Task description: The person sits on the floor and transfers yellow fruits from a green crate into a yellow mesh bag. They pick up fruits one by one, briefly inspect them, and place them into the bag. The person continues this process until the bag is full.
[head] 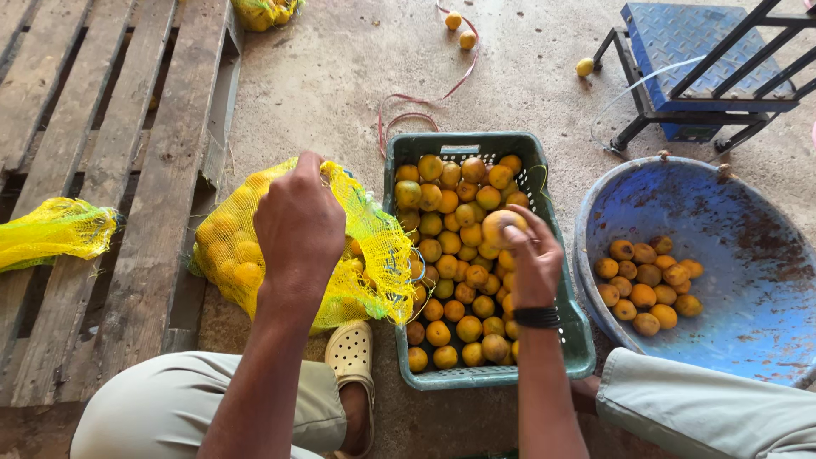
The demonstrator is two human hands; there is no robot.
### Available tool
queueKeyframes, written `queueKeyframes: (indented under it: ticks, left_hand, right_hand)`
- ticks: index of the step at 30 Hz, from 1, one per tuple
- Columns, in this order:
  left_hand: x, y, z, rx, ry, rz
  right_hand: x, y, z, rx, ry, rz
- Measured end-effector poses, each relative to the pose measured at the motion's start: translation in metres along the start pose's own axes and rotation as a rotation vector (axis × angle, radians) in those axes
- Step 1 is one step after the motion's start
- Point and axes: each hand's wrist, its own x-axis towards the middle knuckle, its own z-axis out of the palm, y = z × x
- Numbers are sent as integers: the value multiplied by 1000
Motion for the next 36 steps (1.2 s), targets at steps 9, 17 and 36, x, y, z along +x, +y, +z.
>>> queueKeyframes:
  ticks: [9, 17, 36]
  left_hand:
    - [-2, -6, -1, -22, 16, 37]
    - [-1, -3, 4, -16, 41, 36]
    - [-9, -9, -1, 55, -29, -5]
  right_hand:
    - [10, -22, -100, 1656, 46, -172]
    - [9, 77, -36, -163, -283, 407]
    - [-78, 275, 17, -1508, -1157, 160]
